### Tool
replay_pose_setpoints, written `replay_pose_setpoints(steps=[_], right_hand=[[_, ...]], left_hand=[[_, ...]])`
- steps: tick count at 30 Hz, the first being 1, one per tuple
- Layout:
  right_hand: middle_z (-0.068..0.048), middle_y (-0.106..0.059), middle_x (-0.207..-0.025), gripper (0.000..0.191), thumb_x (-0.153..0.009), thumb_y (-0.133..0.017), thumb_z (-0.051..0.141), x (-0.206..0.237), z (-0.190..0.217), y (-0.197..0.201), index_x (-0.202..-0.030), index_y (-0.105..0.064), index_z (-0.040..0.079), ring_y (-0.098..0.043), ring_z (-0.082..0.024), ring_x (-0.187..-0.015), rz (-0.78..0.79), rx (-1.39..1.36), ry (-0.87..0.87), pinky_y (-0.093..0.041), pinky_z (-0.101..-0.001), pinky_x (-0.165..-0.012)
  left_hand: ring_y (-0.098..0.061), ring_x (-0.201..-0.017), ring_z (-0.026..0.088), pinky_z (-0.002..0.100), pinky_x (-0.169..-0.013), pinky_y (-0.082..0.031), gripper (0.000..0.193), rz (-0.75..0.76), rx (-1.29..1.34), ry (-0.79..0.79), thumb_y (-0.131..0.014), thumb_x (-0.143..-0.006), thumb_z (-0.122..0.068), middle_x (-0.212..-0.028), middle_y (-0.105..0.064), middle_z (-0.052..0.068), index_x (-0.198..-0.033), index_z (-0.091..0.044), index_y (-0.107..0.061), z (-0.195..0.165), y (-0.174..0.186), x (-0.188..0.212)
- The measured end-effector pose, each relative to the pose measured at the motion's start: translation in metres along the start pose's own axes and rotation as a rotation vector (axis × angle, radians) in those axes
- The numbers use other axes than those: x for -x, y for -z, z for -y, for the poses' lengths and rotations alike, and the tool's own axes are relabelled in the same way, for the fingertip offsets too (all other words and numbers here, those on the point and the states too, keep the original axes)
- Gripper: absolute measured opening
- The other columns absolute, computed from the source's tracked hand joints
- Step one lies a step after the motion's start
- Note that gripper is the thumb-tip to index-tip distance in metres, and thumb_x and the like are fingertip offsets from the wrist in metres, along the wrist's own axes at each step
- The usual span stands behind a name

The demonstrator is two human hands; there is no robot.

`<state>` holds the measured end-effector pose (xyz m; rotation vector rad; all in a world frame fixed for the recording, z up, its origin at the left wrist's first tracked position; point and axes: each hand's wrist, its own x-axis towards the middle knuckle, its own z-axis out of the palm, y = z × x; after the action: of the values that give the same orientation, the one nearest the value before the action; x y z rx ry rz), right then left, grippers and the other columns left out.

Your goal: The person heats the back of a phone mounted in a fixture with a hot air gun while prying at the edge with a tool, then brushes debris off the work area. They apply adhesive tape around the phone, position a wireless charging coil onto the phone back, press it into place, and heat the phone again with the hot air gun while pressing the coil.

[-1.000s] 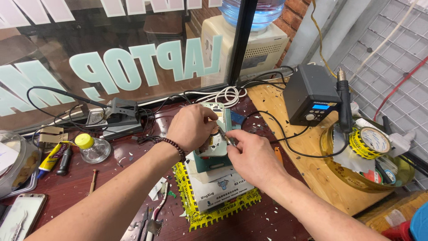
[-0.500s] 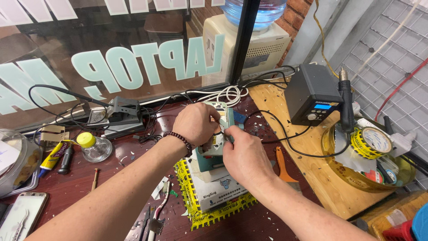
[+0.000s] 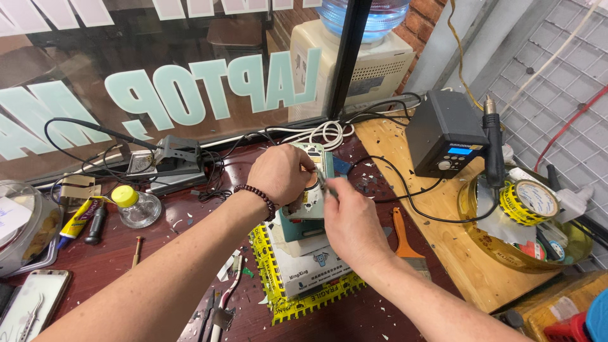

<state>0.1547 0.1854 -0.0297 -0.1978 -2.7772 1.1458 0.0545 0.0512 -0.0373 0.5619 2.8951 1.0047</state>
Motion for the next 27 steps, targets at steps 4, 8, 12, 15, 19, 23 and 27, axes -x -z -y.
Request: replay_pose_setpoints(steps=[4,8,12,15,19,23,27], right_hand=[[-0.021,-0.074,-0.085,0.026,-0.096,-0.058,0.016,-0.02,-0.007,0.009,-0.118,-0.066,0.004,-0.073,-0.035,-0.084,-0.179,-0.003,0.137,-0.056,-0.0432,-0.075],[-0.015,-0.075,-0.078,0.027,-0.094,-0.062,0.017,-0.031,-0.015,0.021,-0.118,-0.066,0.005,-0.073,-0.028,-0.071,-0.156,-0.043,0.086,-0.056,-0.0379,-0.07],[-0.011,-0.077,-0.078,0.028,-0.092,-0.063,0.018,-0.026,-0.023,0.024,-0.118,-0.066,0.007,-0.073,-0.022,-0.068,-0.099,-0.061,0.024,-0.055,-0.0345,-0.068],[-0.011,-0.077,-0.078,0.028,-0.092,-0.063,0.017,-0.019,-0.025,0.025,-0.118,-0.068,0.008,-0.074,-0.021,-0.067,-0.047,-0.061,-0.024,-0.055,-0.0344,-0.067],[-0.012,-0.078,-0.076,0.03,-0.093,-0.063,0.017,-0.014,-0.025,0.028,-0.121,-0.068,0.01,-0.071,-0.02,-0.063,0.011,-0.052,-0.076,-0.055,-0.0344,-0.065],[-0.009,-0.078,-0.078,0.031,-0.091,-0.064,0.018,-0.012,-0.023,0.029,-0.121,-0.069,0.01,-0.071,-0.015,-0.064,0.028,-0.041,-0.044,-0.055,-0.032,-0.066],[-0.01,-0.078,-0.076,0.033,-0.09,-0.064,0.019,-0.01,-0.024,0.034,-0.122,-0.069,0.012,-0.071,-0.019,-0.065,0.069,-0.041,-0.081,-0.055,-0.0345,-0.066]], left_hand=[[-0.076,-0.074,0.029,0.039,-0.075,-0.06,0.021,-0.018,-0.008,-0.033,-0.076,-0.077,-0.022,-0.079,-0.076,0.014,-0.095,-0.014,-0.081,-0.001,0.001,0.0],[-0.073,-0.077,0.033,0.043,-0.074,-0.059,0.018,-0.04,-0.09,-0.127,-0.074,-0.076,-0.023,-0.079,-0.074,0.016,-0.088,-0.01,-0.079,-0.002,0.004,-0.001],[-0.071,-0.08,0.035,0.046,-0.076,-0.058,0.02,-0.017,-0.164,-0.159,-0.069,-0.081,-0.026,-0.08,-0.073,0.016,-0.081,-0.008,-0.077,-0.002,0.001,-0.001],[-0.069,-0.083,0.037,0.049,-0.075,-0.056,0.021,-0.098,-0.23,-0.333,-0.067,-0.084,-0.024,-0.088,-0.07,0.015,-0.078,-0.005,-0.074,0.002,-0.002,-0.002],[-0.067,-0.09,0.038,0.051,-0.074,-0.055,0.021,-0.179,-0.264,-0.452,-0.065,-0.087,-0.023,-0.09,-0.069,0.016,-0.081,-0.004,-0.072,0.005,-0.007,-0.006],[-0.068,-0.086,0.04,0.05,-0.076,-0.056,0.022,-0.276,-0.095,-0.265,-0.063,-0.091,-0.022,-0.089,-0.071,0.019,-0.089,-0.003,-0.073,0.001,-0.006,-0.008],[-0.075,-0.074,0.027,0.039,-0.073,-0.059,0.023,-0.353,0.157,0.01,-0.064,-0.09,-0.023,-0.082,-0.075,0.016,-0.094,-0.004,-0.076,0.009,0.016,-0.007]])
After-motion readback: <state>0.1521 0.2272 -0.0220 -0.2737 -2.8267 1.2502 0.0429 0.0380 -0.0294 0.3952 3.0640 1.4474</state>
